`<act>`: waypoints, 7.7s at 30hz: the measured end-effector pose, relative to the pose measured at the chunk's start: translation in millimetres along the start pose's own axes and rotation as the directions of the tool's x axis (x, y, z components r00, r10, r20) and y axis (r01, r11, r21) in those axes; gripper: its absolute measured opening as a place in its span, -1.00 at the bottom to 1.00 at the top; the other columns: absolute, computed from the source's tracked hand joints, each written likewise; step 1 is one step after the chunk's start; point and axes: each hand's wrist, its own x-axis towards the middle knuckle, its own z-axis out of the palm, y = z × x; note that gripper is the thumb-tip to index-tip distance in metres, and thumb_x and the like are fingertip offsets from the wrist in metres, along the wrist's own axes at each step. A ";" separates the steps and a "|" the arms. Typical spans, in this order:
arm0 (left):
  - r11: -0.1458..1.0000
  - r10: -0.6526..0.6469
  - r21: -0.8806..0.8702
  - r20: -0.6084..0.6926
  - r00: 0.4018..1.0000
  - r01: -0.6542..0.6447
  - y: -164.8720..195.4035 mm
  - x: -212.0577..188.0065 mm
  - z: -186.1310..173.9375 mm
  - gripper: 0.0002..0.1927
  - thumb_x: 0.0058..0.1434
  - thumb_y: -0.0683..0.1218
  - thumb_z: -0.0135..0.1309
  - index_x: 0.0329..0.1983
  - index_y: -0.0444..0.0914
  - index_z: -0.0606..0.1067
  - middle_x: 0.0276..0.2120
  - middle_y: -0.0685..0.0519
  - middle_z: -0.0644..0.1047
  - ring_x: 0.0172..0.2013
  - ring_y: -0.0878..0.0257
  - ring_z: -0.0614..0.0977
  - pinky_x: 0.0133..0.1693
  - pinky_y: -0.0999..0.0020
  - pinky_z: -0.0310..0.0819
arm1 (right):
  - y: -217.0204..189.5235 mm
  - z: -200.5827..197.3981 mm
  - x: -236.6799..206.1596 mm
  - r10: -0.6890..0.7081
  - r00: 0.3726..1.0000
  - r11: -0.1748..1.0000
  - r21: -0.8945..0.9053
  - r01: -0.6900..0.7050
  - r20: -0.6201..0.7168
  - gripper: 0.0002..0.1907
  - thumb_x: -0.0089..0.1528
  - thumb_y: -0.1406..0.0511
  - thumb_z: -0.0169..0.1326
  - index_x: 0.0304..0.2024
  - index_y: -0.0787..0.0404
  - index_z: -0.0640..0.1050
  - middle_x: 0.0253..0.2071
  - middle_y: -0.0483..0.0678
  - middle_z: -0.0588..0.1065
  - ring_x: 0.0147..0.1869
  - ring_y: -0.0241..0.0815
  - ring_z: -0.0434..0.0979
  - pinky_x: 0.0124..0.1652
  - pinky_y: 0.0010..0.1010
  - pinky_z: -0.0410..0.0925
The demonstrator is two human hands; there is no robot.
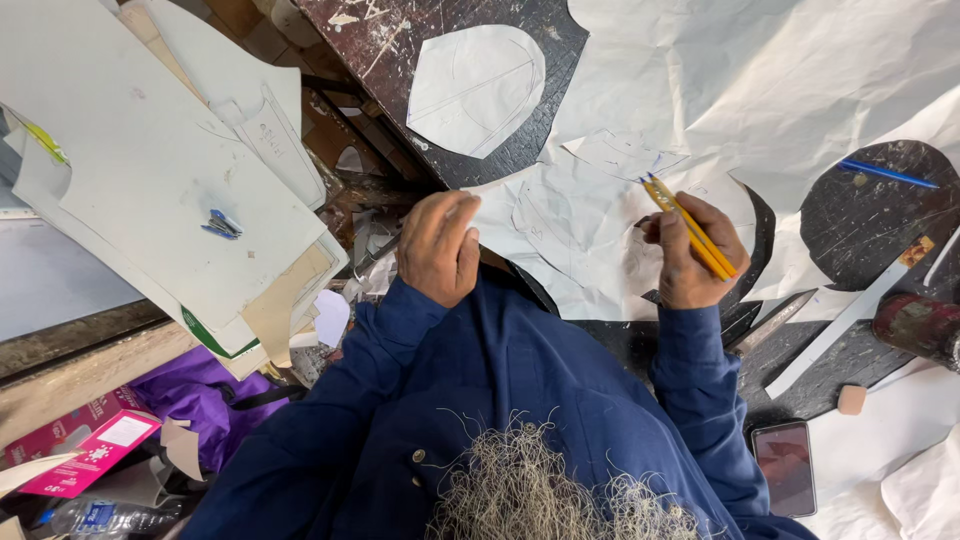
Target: The person traces a pattern onto a large sheet of paper using a pencil, then cuts along the drawn lines with scissors. The person handles the paper and scissors throughout, separating the cut pattern piece from the sheet.
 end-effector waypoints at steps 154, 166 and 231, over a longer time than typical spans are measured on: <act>0.891 0.069 0.240 0.768 0.637 -0.385 38.1 -19.8 69.0 -0.04 0.03 0.44 0.20 0.49 0.40 0.05 0.52 -0.01 -0.09 0.40 -0.48 -0.21 0.18 -0.62 0.09 | 5.7 -18.0 -105.7 -0.255 0.931 0.728 -0.581 0.363 0.261 -0.65 0.21 0.39 0.32 0.03 0.34 0.61 -0.38 0.09 0.60 -0.37 -0.20 0.64 -0.38 -0.44 0.46; 0.926 0.098 0.216 0.652 0.752 -0.309 67.3 -27.6 57.3 -0.15 0.13 0.20 0.24 0.49 0.07 0.24 0.51 -0.01 0.06 0.49 -0.23 -0.12 0.28 -0.51 -0.10 | -24.9 -164.8 -155.9 -0.288 0.937 0.403 -0.913 -0.071 -0.199 -0.63 0.29 0.44 0.18 0.15 0.46 0.56 -0.22 0.18 0.52 -0.30 0.03 0.55 -0.30 -0.25 0.43; 0.966 0.250 0.018 0.206 0.946 -0.260 41.8 -89.0 122.5 -0.49 0.44 -0.08 0.16 0.43 0.12 0.41 0.52 0.12 0.19 0.51 -0.19 0.09 0.49 -0.26 -0.20 | 40.7 -94.9 -187.8 0.744 0.588 0.668 -0.349 -0.657 0.318 -0.45 0.26 -0.08 0.04 -0.52 0.25 0.52 -0.69 -0.08 0.45 -0.63 -0.33 0.49 -0.58 -0.52 0.35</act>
